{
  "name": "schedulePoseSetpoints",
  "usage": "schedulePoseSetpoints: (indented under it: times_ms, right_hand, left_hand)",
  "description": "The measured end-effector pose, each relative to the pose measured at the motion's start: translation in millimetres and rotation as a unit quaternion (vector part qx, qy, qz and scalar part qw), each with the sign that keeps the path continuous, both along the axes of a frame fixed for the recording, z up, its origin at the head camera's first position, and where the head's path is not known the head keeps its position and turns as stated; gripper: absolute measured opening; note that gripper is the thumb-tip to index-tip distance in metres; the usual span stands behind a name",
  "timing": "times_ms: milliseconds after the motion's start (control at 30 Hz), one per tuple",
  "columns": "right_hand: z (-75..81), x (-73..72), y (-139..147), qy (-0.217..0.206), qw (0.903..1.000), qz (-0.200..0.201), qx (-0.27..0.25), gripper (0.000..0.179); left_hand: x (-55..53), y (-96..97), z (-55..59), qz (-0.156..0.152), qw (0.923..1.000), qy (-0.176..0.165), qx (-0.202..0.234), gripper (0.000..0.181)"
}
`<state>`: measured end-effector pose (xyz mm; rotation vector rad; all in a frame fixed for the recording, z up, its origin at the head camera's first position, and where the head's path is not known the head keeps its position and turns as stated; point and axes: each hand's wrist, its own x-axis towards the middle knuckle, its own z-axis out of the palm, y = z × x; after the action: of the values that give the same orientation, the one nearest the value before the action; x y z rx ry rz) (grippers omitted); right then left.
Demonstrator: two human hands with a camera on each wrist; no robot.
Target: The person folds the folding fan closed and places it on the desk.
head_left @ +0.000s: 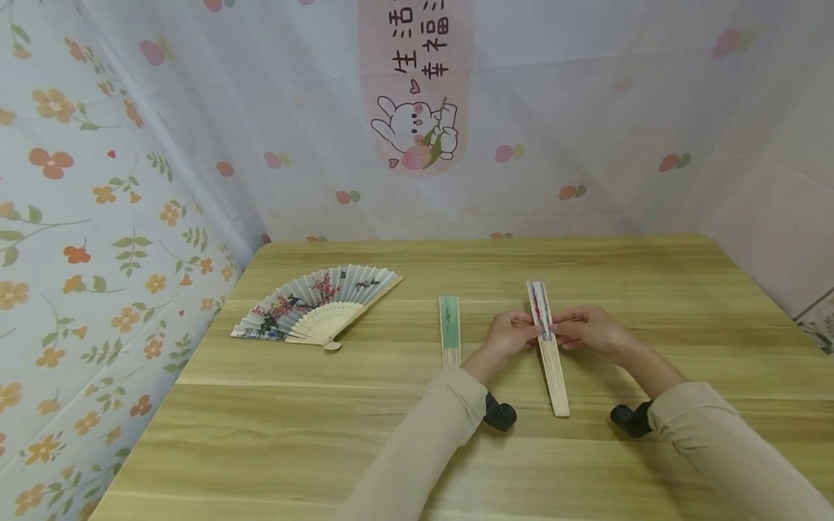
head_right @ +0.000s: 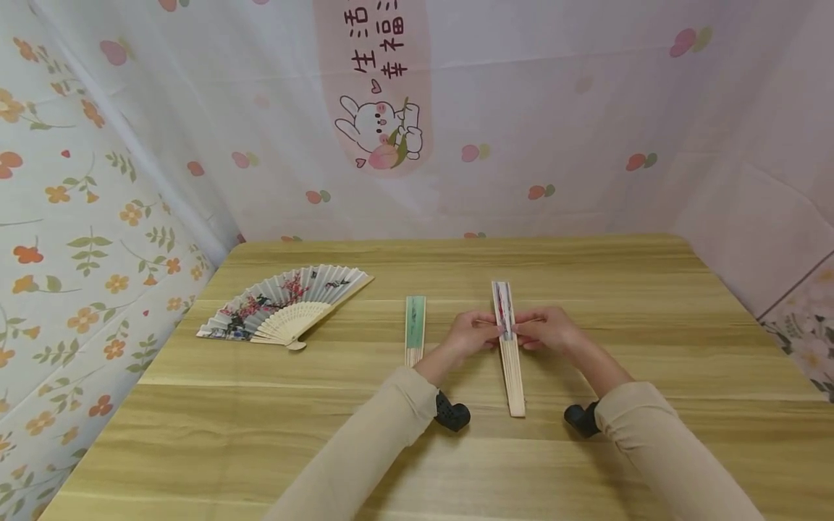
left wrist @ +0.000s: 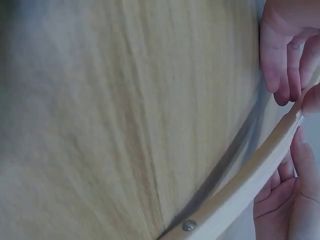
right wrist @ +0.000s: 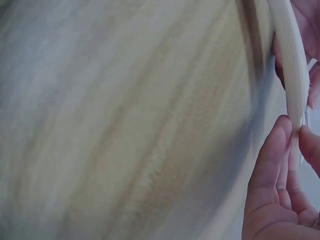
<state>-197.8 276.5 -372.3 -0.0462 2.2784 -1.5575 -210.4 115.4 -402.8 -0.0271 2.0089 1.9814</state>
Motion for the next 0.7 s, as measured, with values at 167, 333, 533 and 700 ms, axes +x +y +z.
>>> schedulePoseSetpoints:
  times_ms: [167,333,533,700]
  right_hand:
    - [-6.0,-2.4,-1.0,-0.015,0.9998,-0.009,0.009,0.046]
    - [-9.2,-2.6,-2.6,-0.024,0.9996,-0.012,0.006,0.046]
    - [-11.4,-0.2,-2.8,-0.033,0.9994,-0.014,0.001,0.046]
    - [-11.7,0.5,-2.6,-0.031,0.9993,-0.019,-0.003,0.046]
  left_hand:
    - [0.1,-0.6,-1.6,0.010,0.9994,0.015,-0.028,0.014]
    - [-0.4,-2.2,-2.5,0.011,0.9973,0.026,-0.068,0.015]
    - [0.4,-3.0,-1.7,-0.003,0.9957,0.036,-0.085,0.017]
    - [1.1,-4.8,-0.4,-0.017,0.9941,0.054,-0.093,0.019]
